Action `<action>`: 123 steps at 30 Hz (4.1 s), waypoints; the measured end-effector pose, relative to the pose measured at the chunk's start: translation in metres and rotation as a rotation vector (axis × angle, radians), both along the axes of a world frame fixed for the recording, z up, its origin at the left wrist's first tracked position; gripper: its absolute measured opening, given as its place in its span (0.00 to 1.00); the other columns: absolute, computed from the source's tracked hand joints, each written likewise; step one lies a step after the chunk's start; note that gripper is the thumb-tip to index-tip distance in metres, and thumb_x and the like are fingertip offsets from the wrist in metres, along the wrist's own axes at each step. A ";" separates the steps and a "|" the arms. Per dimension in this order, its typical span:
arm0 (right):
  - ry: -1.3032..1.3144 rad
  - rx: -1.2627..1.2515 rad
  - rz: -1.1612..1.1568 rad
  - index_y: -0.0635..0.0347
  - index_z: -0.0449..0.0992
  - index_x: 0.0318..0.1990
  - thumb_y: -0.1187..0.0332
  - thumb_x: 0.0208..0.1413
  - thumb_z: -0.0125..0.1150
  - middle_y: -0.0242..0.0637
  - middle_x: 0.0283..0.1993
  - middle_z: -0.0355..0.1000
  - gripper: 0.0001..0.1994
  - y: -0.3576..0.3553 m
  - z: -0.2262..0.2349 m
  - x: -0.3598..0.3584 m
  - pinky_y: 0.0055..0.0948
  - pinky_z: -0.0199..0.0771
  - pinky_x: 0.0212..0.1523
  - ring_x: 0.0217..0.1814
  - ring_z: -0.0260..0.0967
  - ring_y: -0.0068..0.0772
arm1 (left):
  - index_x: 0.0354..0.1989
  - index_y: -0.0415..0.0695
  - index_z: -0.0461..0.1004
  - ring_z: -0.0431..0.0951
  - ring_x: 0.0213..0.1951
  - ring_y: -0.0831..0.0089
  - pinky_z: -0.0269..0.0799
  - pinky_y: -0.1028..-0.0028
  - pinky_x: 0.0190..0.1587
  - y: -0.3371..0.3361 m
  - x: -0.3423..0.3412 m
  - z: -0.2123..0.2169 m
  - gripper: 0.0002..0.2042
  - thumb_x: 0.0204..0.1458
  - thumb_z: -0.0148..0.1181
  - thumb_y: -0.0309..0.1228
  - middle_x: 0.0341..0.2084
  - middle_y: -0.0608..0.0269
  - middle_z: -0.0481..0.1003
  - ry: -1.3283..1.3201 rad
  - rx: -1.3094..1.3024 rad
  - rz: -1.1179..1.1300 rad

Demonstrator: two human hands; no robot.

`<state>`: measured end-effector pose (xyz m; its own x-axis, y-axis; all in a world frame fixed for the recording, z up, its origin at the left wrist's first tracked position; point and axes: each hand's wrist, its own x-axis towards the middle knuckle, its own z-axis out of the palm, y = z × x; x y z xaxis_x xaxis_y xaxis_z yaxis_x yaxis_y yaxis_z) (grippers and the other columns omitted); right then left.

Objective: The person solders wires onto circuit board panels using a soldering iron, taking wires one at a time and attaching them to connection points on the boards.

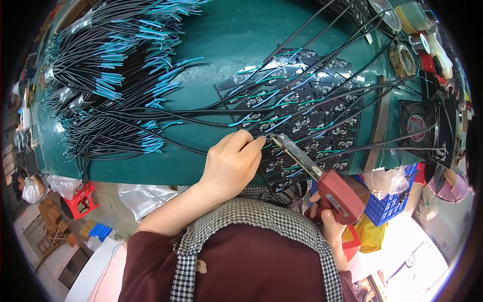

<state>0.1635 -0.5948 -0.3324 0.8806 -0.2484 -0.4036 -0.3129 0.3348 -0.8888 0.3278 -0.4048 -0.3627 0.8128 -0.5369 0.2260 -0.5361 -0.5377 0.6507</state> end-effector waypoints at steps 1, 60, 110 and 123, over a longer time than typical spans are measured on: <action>-0.002 0.017 0.001 0.67 0.63 0.54 0.62 0.51 0.63 0.40 0.42 0.70 0.27 0.000 0.000 0.000 0.21 0.67 0.31 0.30 0.66 0.23 | 0.32 0.41 0.76 0.71 0.22 0.68 0.68 0.73 0.25 0.000 0.000 0.000 0.09 0.39 0.59 0.19 0.21 0.64 0.69 0.000 0.007 -0.003; -0.018 -0.071 -0.165 0.67 0.65 0.53 0.55 0.47 0.66 0.43 0.42 0.71 0.31 -0.034 0.004 0.010 0.20 0.64 0.24 0.24 0.66 0.23 | 0.36 0.39 0.74 0.66 0.16 0.76 0.63 0.77 0.16 -0.050 0.024 -0.006 0.15 0.35 0.59 0.19 0.19 0.67 0.62 -0.348 0.148 -0.254; 0.012 -0.016 -0.215 0.68 0.62 0.55 0.63 0.45 0.68 0.45 0.45 0.70 0.31 -0.033 0.010 -0.008 0.22 0.68 0.27 0.28 0.67 0.24 | 0.36 0.41 0.76 0.66 0.18 0.78 0.60 0.78 0.16 -0.053 0.022 -0.006 0.17 0.32 0.59 0.24 0.19 0.68 0.61 -0.437 0.152 -0.298; -0.037 -0.416 -0.376 0.71 0.59 0.53 0.52 0.55 0.54 0.48 0.41 0.69 0.30 -0.026 -0.002 -0.017 0.19 0.61 0.19 0.19 0.62 0.22 | 0.34 0.40 0.73 0.71 0.32 0.60 0.69 0.65 0.34 0.000 0.062 0.025 0.08 0.43 0.57 0.24 0.28 0.56 0.71 -0.352 0.278 0.143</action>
<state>0.1469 -0.6207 -0.3342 0.7123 -0.6795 -0.1756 -0.2060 0.0367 -0.9779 0.3897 -0.4053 -0.3381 0.7824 -0.5046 0.3651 -0.6066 -0.7501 0.2634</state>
